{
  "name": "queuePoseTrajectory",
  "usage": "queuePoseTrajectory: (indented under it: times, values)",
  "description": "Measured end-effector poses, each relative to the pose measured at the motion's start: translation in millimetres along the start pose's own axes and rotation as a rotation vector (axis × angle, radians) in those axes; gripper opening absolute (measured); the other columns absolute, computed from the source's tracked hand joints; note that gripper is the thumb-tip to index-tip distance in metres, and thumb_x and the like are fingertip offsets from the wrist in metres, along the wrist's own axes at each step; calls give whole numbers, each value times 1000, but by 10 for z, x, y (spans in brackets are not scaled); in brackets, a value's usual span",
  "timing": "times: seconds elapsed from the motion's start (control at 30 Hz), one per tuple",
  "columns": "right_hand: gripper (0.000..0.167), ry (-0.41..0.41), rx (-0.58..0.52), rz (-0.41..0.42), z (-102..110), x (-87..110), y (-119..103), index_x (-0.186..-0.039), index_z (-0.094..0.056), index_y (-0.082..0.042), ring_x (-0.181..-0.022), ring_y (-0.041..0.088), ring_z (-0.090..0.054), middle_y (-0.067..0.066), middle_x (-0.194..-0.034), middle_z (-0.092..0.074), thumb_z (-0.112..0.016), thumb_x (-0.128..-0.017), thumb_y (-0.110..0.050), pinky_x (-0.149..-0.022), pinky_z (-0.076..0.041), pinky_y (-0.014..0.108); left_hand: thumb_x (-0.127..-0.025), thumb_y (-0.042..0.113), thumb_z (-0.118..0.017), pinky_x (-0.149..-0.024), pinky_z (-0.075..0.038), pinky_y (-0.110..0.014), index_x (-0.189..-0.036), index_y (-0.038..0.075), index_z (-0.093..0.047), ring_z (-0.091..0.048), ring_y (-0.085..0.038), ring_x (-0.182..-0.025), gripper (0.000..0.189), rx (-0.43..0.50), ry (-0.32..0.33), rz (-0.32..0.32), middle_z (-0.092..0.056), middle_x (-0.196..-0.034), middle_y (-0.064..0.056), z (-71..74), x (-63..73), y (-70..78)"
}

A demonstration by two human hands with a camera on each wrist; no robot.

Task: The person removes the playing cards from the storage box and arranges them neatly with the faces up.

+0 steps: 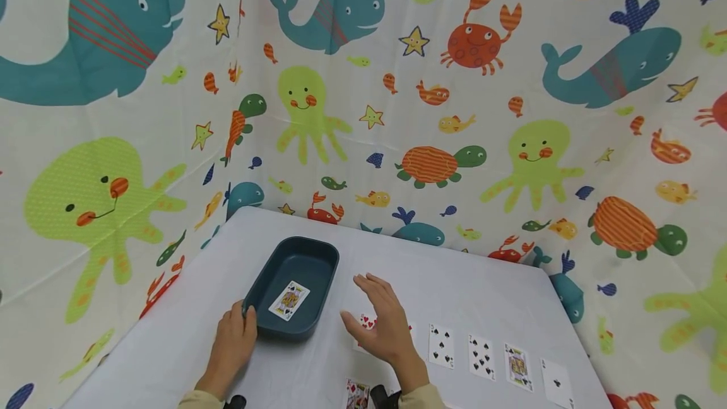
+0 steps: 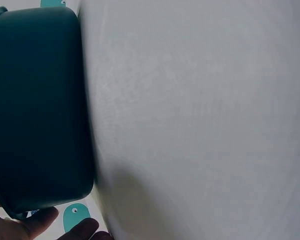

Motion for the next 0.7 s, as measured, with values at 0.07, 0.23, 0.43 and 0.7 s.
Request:
queuePoseTrajectory:
  times: [0.07,0.23,0.43,0.7]
  values:
    - [65,-8,-15,-8,-61,-37,-31,-145,-58,-19,-138,20,-49,1,-143,-61,-81,-85,-28,-101,-49,55,-109,21,-39,-95,-41,-64,-136,-18,-42,-51,-55,-114,48,-1,5,-8,-52,-120,-42,-4,-2,-6]
    - [63,-34,-46,-36,-218,-118,-96,-145,-58,-20,-139,18,-49,-1,-144,-61,-80,-87,-32,-102,-50,53,-109,21,-39,-94,-41,-64,-136,-18,-42,-51,-55,-113,48,4,15,-22,-52,-118,-41,-17,3,-27]
    - [61,-89,-52,-101,-433,-172,-147,-144,-59,-23,-140,16,-48,-4,-144,-61,-76,-89,-43,-103,-49,52,-109,21,-38,-95,-41,-64,-137,-18,-42,-51,-54,-114,48,3,15,-25,-52,-120,-42,-13,17,-15]
    - [65,-188,2,-99,-714,-252,-235,-143,-59,-18,-140,22,-48,1,-144,-61,-69,-91,-56,-105,-47,53,-109,21,-41,-94,-42,-64,-135,-18,-44,-52,-54,-112,47,1,25,-25,-53,-118,-41,-16,46,-23]
Point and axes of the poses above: each hand's wrist, its own x-axis away from the middle knuckle, its own z-axis out of the back of the hand, y = z × x, the point moved 2 cm from there along -x, towards the middle knuckle
